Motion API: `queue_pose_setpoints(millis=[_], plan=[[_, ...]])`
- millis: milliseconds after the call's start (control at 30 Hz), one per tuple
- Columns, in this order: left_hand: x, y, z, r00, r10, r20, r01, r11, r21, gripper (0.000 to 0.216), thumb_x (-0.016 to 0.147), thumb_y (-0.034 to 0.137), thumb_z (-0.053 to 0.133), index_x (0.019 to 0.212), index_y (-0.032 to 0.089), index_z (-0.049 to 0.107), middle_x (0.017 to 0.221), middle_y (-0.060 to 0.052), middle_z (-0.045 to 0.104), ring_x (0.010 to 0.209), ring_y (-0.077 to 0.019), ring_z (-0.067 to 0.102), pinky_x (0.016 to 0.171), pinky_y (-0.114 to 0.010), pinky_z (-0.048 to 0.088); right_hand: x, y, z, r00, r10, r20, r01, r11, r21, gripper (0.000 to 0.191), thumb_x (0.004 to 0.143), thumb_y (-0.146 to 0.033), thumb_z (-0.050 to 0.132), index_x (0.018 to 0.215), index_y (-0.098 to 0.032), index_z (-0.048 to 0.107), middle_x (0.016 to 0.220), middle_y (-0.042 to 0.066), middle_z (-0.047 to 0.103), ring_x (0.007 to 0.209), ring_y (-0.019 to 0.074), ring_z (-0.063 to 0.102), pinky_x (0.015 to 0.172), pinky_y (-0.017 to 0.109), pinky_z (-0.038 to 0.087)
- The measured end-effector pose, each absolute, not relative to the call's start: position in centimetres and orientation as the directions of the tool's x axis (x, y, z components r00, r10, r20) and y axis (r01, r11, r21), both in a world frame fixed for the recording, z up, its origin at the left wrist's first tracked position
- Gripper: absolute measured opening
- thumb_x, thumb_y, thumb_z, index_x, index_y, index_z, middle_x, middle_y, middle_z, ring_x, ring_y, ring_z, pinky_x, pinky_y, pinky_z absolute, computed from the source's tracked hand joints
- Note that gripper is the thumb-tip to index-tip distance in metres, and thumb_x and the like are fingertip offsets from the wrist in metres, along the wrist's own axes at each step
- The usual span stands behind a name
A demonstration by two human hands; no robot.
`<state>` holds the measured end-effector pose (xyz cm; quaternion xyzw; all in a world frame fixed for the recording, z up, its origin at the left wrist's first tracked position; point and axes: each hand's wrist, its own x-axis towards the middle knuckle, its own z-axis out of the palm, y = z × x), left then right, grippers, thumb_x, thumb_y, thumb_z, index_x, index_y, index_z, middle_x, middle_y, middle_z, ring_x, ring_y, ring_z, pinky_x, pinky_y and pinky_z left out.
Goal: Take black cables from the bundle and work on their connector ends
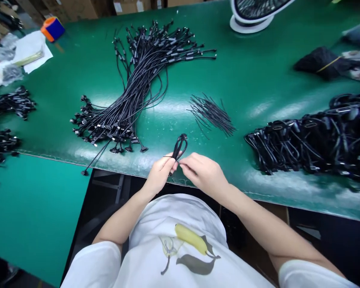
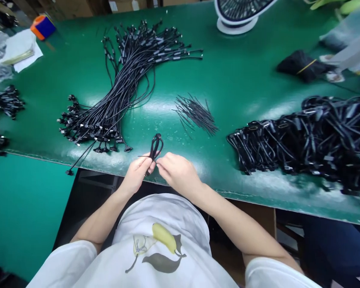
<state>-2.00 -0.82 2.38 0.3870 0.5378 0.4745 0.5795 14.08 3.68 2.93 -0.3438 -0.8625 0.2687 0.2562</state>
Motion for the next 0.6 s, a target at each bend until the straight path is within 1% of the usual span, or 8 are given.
queue_pose_setpoints(millis=[67,133,200,233,300,433,500,600], plan=[[-2.4,-0.9,2.1,-0.043,0.973,-0.225,0.033,0.226,0.973,0.034,0.091,0.037,0.049,0.107,0.014,0.068,0.066,0.002,0.049,0.061,-0.0118,0.041,0.062,-0.026,0.035,14.1,4.2,3.3,-0.744,0.545,0.388,0.410,0.830,-0.379,0.027,0.095,-0.019,0.042,0.086,-0.019,0.067,0.074,0.006,0.064,0.068,0.0170,0.056,0.065,0.033,0.042],[-2.7,-1.0,2.0,-0.005,0.981,-0.196,0.132,0.195,0.972,0.031,0.092,0.034,0.047,0.104,0.016,0.069,0.067,0.001,0.052,0.064,-0.0135,0.043,0.065,-0.027,0.037,14.1,4.9,3.9,-0.856,0.266,0.443,0.220,0.963,-0.154,0.028,0.095,-0.013,0.039,0.095,-0.019,0.067,0.090,0.008,0.069,0.083,0.0189,0.061,0.071,0.034,0.045],[-3.1,-1.1,1.9,0.066,0.980,-0.187,0.172,0.174,0.970,0.027,0.091,0.033,0.047,0.093,0.016,0.069,0.070,-0.001,0.055,0.069,-0.0149,0.046,0.070,-0.028,0.039,14.0,5.6,4.7,-0.897,0.024,0.441,0.032,0.999,0.010,0.028,0.095,-0.011,0.039,0.101,-0.018,0.065,0.108,0.009,0.069,0.101,0.0198,0.060,0.081,0.035,0.046],[-3.3,-1.1,1.8,0.098,0.975,-0.199,0.174,0.180,0.968,0.026,0.091,0.033,0.048,0.087,0.016,0.068,0.070,-0.001,0.054,0.069,-0.0150,0.046,0.071,-0.028,0.039,14.0,5.9,5.0,-0.906,-0.045,0.420,-0.018,0.997,0.068,0.028,0.095,-0.011,0.039,0.101,-0.018,0.065,0.111,0.009,0.068,0.106,0.0199,0.059,0.084,0.034,0.047],[-3.6,-1.3,1.7,0.137,0.960,-0.244,0.146,0.224,0.963,0.027,0.090,0.035,0.049,0.077,0.016,0.063,0.066,0.001,0.050,0.065,-0.0134,0.043,0.067,-0.027,0.037,13.8,6.2,5.7,-0.926,-0.084,0.367,-0.041,0.992,0.123,0.028,0.095,-0.010,0.038,0.098,-0.018,0.065,0.106,0.009,0.069,0.104,0.0199,0.059,0.083,0.034,0.047],[-3.9,-1.5,1.3,0.153,0.940,-0.305,0.013,0.307,0.952,0.035,0.086,0.047,0.055,0.069,0.017,0.052,0.058,0.005,0.041,0.057,-0.0096,0.034,0.058,-0.025,0.029,13.5,6.2,6.2,-0.951,-0.061,0.304,-0.040,0.996,0.075,0.032,0.094,-0.006,0.036,0.100,-0.018,0.065,0.100,0.010,0.068,0.099,0.0196,0.058,0.079,0.034,0.045],[-3.8,-1.4,1.1,0.168,0.926,-0.339,-0.044,0.350,0.936,0.041,0.081,0.053,0.059,0.067,0.017,0.049,0.056,0.006,0.039,0.055,-0.0087,0.033,0.056,-0.025,0.027,13.4,6.1,6.0,-0.959,-0.099,0.266,-0.053,0.983,0.174,0.033,0.091,-0.003,0.036,0.100,-0.014,0.066,0.099,0.012,0.066,0.098,0.0208,0.057,0.079,0.034,0.044],[-3.7,-1.2,1.0,0.211,0.890,-0.404,-0.094,0.430,0.898,0.045,0.074,0.058,0.063,0.065,0.016,0.050,0.056,0.005,0.043,0.054,-0.0080,0.035,0.056,-0.024,0.028,13.2,5.9,5.7,-0.980,-0.139,0.140,-0.069,0.906,0.418,0.031,0.089,-0.003,0.036,0.095,-0.008,0.066,0.088,0.013,0.063,0.085,0.0224,0.055,0.073,0.036,0.041]])
